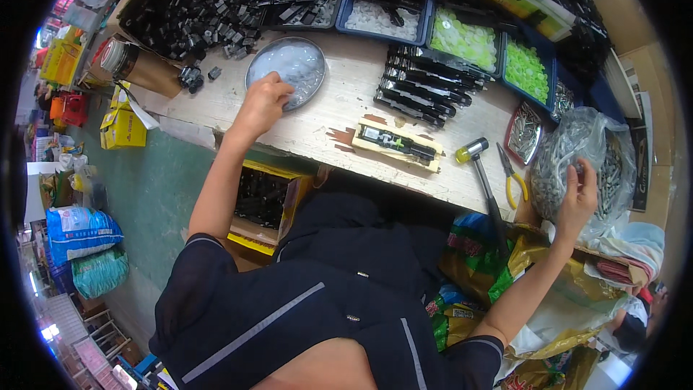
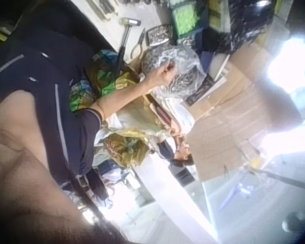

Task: Manually assembling small plastic and metal components for toys at a factory workbench.

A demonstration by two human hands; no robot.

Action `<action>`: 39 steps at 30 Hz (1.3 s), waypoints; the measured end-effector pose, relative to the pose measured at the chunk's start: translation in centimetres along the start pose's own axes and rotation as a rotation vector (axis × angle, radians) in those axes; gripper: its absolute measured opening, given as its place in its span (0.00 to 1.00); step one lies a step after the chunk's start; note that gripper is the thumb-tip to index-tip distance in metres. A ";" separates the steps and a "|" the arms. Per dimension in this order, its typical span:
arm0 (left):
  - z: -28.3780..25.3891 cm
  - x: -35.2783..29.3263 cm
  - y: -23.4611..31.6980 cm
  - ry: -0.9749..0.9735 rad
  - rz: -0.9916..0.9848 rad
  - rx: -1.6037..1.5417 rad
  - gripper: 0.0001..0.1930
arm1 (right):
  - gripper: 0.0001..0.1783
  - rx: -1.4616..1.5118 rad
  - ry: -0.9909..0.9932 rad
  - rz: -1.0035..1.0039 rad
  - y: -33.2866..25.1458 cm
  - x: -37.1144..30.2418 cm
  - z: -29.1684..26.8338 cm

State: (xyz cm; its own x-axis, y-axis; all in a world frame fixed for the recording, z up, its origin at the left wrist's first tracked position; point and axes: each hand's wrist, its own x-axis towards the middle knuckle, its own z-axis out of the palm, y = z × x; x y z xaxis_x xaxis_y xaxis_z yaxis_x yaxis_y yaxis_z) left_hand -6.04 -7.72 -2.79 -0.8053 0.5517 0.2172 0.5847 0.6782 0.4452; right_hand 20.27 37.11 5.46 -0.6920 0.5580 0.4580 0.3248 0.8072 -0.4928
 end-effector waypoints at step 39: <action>1.3 0.8 8.7 -0.046 -0.263 -1.402 0.07 | 0.11 0.254 -0.263 -0.643 -18.7 -4.1 13.8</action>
State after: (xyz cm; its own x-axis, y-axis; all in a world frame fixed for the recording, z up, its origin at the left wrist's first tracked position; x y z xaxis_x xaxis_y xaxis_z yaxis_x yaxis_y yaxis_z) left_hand -1.45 -0.77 0.16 -0.8537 0.5203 -0.0213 -0.1796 -0.2558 0.9499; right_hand 8.18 17.02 2.62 -0.8373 -0.1001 0.5376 -0.3339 0.8721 -0.3577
